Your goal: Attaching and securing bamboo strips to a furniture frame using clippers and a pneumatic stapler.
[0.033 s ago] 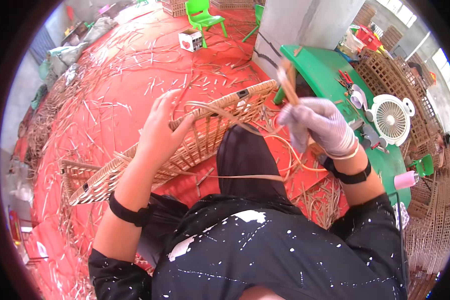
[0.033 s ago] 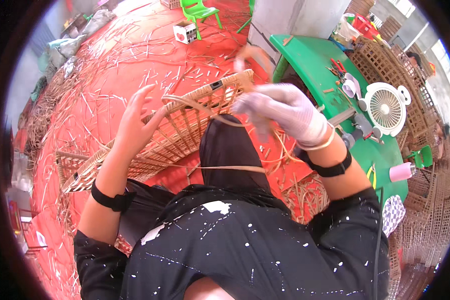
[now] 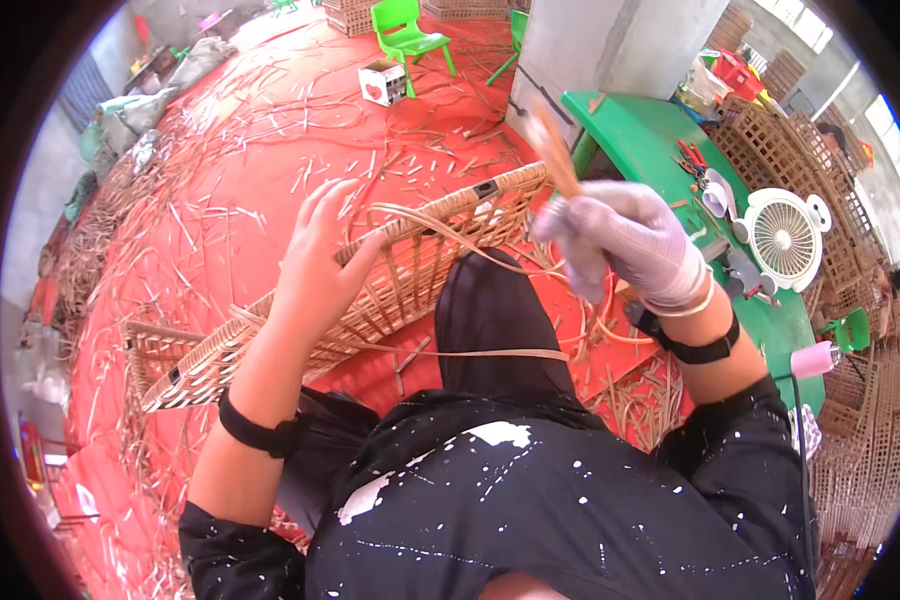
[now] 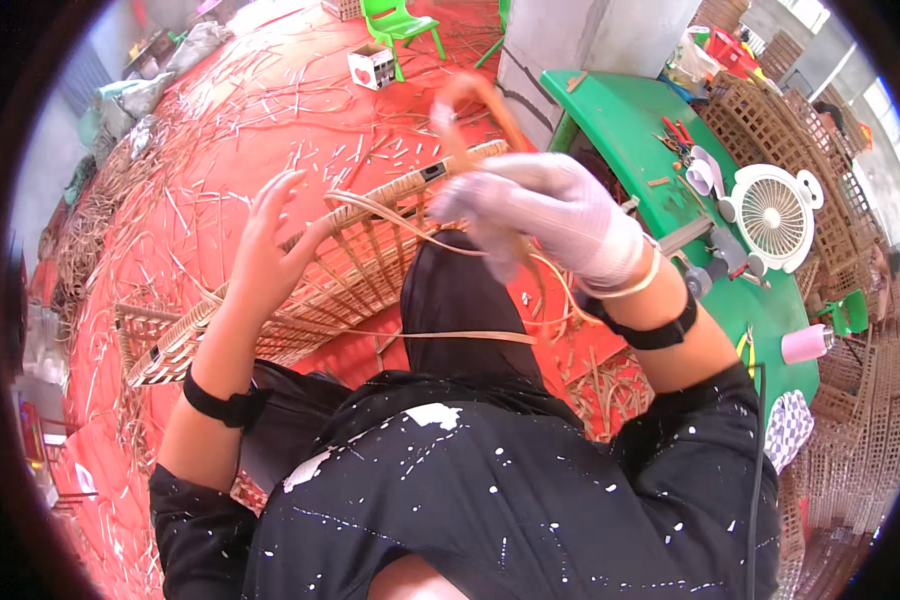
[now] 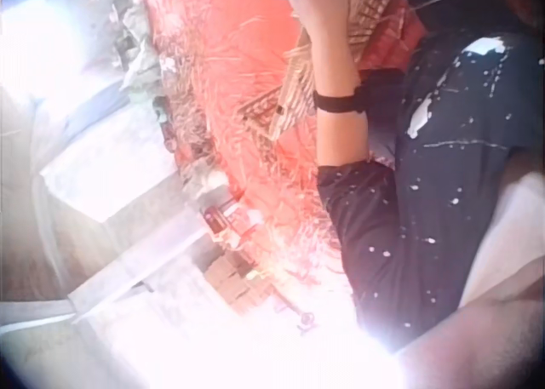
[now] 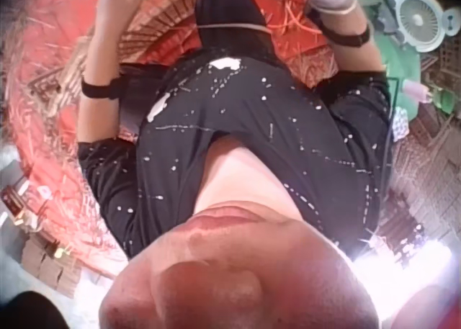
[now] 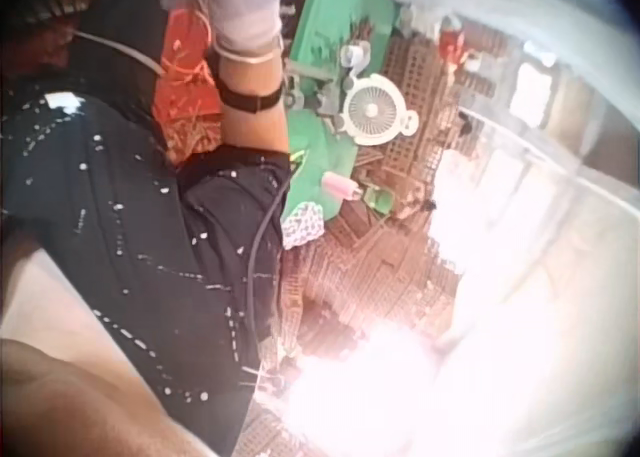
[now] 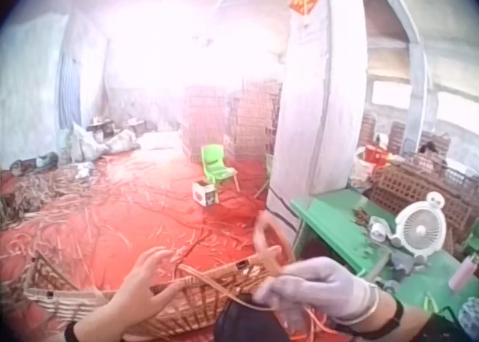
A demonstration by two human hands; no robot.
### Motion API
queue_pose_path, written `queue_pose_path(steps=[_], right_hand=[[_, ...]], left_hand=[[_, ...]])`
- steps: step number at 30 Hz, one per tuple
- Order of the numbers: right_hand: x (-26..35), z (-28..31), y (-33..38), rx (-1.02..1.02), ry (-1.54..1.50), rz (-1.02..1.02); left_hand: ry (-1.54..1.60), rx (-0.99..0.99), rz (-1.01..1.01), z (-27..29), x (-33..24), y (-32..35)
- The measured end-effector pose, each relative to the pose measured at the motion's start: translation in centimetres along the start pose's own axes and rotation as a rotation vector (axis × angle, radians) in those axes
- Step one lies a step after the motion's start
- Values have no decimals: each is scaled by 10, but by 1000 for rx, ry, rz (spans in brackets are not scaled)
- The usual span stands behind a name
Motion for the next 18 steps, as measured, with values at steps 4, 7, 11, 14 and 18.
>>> queue_pose_path(steps=[4, 7, 11, 14, 18], right_hand=[[27, -35, -26, -38, -67, 101], [35, -54, -40, 15, -254, 150], [40, -82, -45, 251, -412, -26], [25, -78, -65, 218, -437, 59], [4, -66, -56, 87, -343, 149]], left_hand=[[68, -17, -164, 31, -43, -6], [539, 279, 172, 13, -60, 4], [714, 513, 76, -5, -106, 1], [813, 613, 184, -13, -106, 3], [760, 407, 297, 2, -63, -25]])
Point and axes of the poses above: each hand's wrist, its own y-axis away from the middle knuckle, its own z-axis out of the back of the hand, x = y × z, the point moved 7 cm from there along -y, towards the middle knuckle, and after that the axes turned 10 degrees about -z, right-handed, at the moved point
